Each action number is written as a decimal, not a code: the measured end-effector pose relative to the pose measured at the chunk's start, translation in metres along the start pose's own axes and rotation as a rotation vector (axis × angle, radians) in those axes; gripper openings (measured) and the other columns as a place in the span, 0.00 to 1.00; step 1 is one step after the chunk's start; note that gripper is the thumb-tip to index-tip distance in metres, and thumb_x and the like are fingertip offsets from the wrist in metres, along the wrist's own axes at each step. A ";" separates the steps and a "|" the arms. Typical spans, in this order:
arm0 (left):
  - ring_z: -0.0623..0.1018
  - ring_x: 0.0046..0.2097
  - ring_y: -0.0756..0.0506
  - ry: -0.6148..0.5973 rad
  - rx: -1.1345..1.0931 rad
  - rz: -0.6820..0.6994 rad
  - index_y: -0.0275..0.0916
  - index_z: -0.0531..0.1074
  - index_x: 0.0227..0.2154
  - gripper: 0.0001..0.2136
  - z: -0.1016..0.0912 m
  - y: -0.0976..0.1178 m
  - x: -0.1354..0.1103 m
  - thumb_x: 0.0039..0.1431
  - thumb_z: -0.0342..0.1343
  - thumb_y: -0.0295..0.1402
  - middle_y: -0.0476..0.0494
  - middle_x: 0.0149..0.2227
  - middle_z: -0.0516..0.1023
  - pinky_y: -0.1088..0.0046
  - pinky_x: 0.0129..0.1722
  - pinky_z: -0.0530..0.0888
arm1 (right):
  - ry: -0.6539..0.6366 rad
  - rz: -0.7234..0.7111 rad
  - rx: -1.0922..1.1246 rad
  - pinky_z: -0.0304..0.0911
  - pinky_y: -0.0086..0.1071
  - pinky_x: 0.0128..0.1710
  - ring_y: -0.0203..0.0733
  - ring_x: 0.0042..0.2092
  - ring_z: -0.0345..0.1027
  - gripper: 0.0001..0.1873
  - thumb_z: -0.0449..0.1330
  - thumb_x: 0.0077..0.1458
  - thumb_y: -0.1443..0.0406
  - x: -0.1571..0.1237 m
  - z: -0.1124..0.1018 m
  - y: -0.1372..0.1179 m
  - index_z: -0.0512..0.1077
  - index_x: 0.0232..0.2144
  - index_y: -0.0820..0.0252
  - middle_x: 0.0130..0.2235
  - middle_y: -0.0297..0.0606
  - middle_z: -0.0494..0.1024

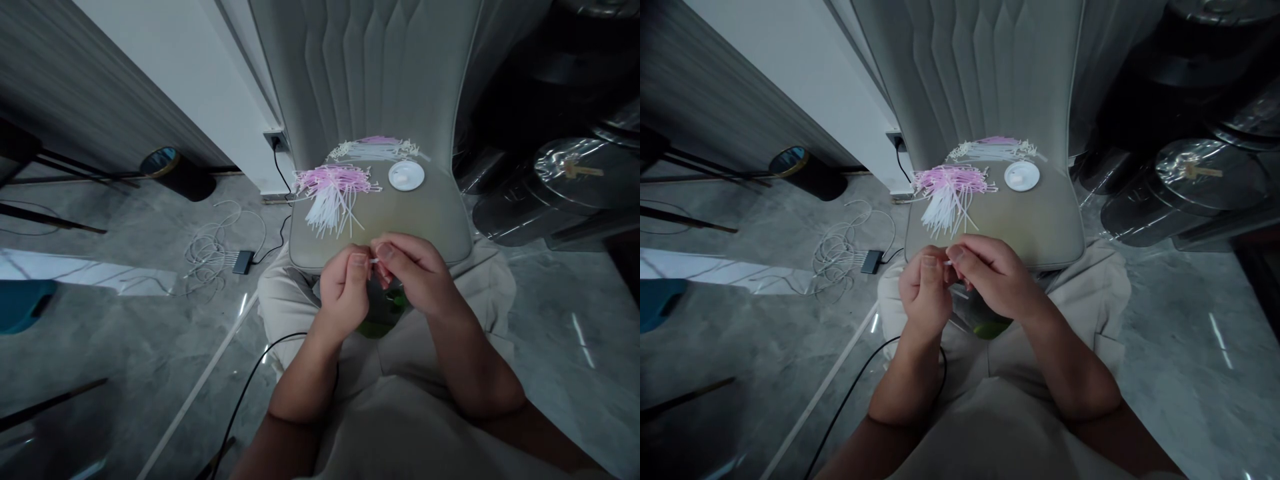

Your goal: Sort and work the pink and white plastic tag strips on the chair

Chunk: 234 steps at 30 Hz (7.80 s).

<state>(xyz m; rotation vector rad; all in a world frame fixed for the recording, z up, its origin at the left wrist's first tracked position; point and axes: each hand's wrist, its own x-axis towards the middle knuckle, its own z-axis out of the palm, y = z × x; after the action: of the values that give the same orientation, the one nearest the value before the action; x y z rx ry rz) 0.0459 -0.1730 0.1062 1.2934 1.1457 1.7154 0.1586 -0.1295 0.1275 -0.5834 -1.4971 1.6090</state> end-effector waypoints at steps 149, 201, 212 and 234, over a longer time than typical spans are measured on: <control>0.66 0.22 0.54 0.095 0.011 -0.030 0.38 0.67 0.23 0.19 0.005 -0.012 0.001 0.67 0.48 0.43 0.52 0.21 0.68 0.79 0.25 0.68 | 0.048 0.049 0.050 0.53 0.25 0.21 0.29 0.23 0.55 0.20 0.56 0.62 0.56 0.013 0.003 0.017 0.63 0.21 0.59 0.21 0.27 0.61; 0.61 0.22 0.53 0.053 0.106 -0.002 0.39 0.66 0.21 0.20 0.000 -0.009 0.006 0.68 0.46 0.43 0.54 0.18 0.56 0.78 0.24 0.65 | 0.027 0.001 -0.033 0.53 0.26 0.22 0.29 0.23 0.56 0.20 0.54 0.64 0.58 0.012 0.000 0.017 0.62 0.21 0.59 0.21 0.27 0.61; 0.63 0.22 0.54 0.064 0.113 0.004 0.39 0.66 0.20 0.21 0.001 -0.008 0.006 0.68 0.47 0.43 0.54 0.18 0.59 0.79 0.25 0.67 | 0.030 0.016 -0.010 0.52 0.28 0.22 0.30 0.22 0.55 0.20 0.55 0.63 0.57 0.011 0.000 0.017 0.62 0.21 0.58 0.21 0.27 0.60; 0.68 0.23 0.54 0.058 0.074 -0.040 0.39 0.67 0.23 0.19 0.001 -0.014 0.003 0.67 0.47 0.44 0.52 0.21 0.69 0.77 0.26 0.68 | 0.049 0.045 0.053 0.53 0.26 0.21 0.29 0.22 0.55 0.21 0.56 0.62 0.56 0.015 0.001 0.020 0.64 0.20 0.59 0.20 0.27 0.62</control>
<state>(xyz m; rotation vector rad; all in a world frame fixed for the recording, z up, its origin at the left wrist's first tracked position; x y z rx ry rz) 0.0467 -0.1649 0.0944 1.2641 1.2708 1.7052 0.1445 -0.1166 0.1115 -0.6265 -1.4102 1.6524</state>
